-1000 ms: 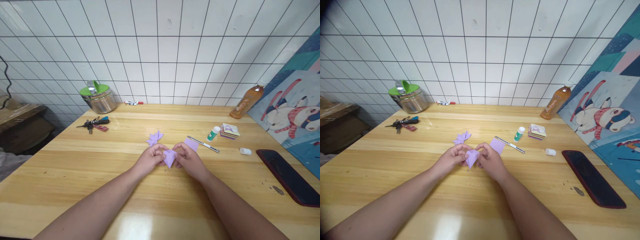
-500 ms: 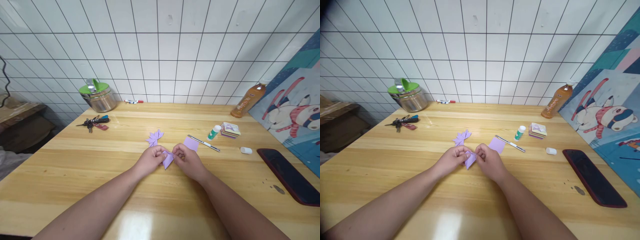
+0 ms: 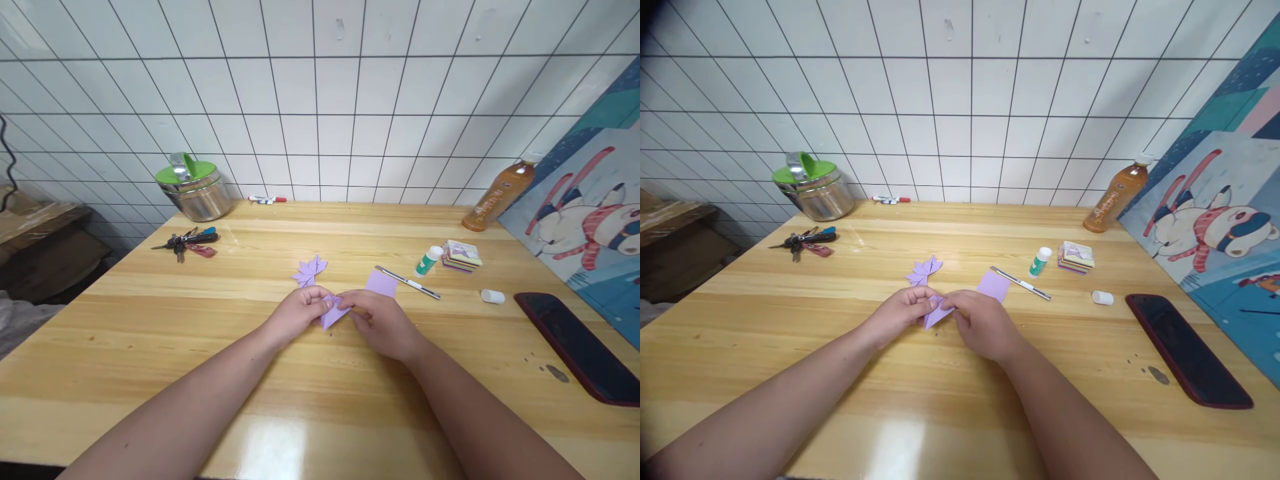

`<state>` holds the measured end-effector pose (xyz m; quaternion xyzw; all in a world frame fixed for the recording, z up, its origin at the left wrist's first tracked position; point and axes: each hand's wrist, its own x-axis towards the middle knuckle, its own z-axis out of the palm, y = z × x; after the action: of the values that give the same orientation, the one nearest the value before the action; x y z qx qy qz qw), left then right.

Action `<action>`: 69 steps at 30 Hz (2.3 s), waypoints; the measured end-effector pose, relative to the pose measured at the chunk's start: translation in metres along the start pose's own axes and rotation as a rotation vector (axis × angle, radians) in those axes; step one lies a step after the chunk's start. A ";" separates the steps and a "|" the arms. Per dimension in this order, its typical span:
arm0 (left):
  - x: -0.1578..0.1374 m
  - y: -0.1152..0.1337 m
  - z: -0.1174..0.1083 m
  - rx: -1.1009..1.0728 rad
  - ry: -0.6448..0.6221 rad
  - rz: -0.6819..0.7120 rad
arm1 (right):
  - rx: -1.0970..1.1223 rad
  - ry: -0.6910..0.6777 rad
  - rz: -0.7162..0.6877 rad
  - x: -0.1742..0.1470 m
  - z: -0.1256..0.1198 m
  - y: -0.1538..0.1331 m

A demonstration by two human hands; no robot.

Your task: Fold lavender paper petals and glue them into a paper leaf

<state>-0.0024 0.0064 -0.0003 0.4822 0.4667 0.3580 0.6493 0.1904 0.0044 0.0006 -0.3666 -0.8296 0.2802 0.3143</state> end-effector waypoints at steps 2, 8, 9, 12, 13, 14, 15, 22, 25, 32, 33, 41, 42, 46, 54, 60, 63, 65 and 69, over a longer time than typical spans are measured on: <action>0.000 0.000 0.000 -0.016 -0.010 -0.001 | -0.022 0.003 0.008 0.001 0.001 0.000; 0.000 -0.002 0.002 -0.025 -0.007 0.017 | -0.107 0.004 0.011 0.004 -0.001 0.002; 0.000 -0.002 0.002 -0.032 -0.006 0.012 | -0.121 0.001 0.013 0.004 -0.002 0.003; 0.001 -0.003 -0.001 -0.065 -0.008 -0.020 | -0.137 -0.007 -0.031 0.004 -0.002 0.005; 0.001 -0.003 -0.001 -0.076 -0.014 -0.027 | -0.135 0.000 -0.059 0.004 -0.002 0.007; 0.002 -0.003 -0.002 -0.087 -0.023 -0.032 | -0.134 0.009 -0.086 0.004 -0.002 0.007; 0.001 -0.003 -0.003 -0.097 -0.034 -0.036 | -0.134 0.021 -0.106 0.004 -0.002 0.008; 0.000 -0.003 0.000 -0.129 -0.064 -0.021 | -0.148 0.058 -0.099 0.006 -0.002 0.005; -0.002 -0.004 0.002 -0.146 -0.076 -0.018 | -0.180 0.072 -0.093 0.007 -0.002 0.004; -0.005 -0.003 0.000 -0.233 -0.110 -0.203 | -0.307 0.051 -0.126 0.004 -0.002 0.005; -0.005 -0.002 -0.001 -0.227 -0.106 -0.238 | -0.324 0.039 -0.141 0.004 -0.002 0.005; -0.004 -0.002 -0.002 -0.199 -0.127 -0.170 | -0.280 0.035 -0.189 0.005 -0.003 0.007; -0.004 -0.003 -0.001 -0.189 -0.118 -0.133 | -0.245 0.043 -0.191 0.005 -0.003 0.007; -0.003 -0.006 0.003 -0.152 -0.107 -0.060 | -0.127 0.084 -0.149 0.006 0.000 0.007; -0.003 -0.004 0.010 0.088 -0.002 0.100 | 0.144 0.154 0.190 0.005 0.007 0.001; -0.005 -0.002 0.013 0.017 0.013 0.046 | 0.232 0.175 0.244 0.006 0.012 0.004; -0.006 -0.002 0.012 -0.012 0.036 0.024 | 0.197 0.216 0.234 0.006 0.011 0.003; -0.006 -0.002 0.011 -0.017 0.063 0.009 | 0.179 0.224 0.211 0.006 0.009 0.000; -0.008 -0.001 0.010 -0.008 0.048 0.000 | 0.149 0.207 0.154 0.006 0.007 -0.002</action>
<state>0.0052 -0.0041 0.0017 0.4709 0.4809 0.3712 0.6397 0.1809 0.0059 -0.0005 -0.4318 -0.7392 0.3249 0.4020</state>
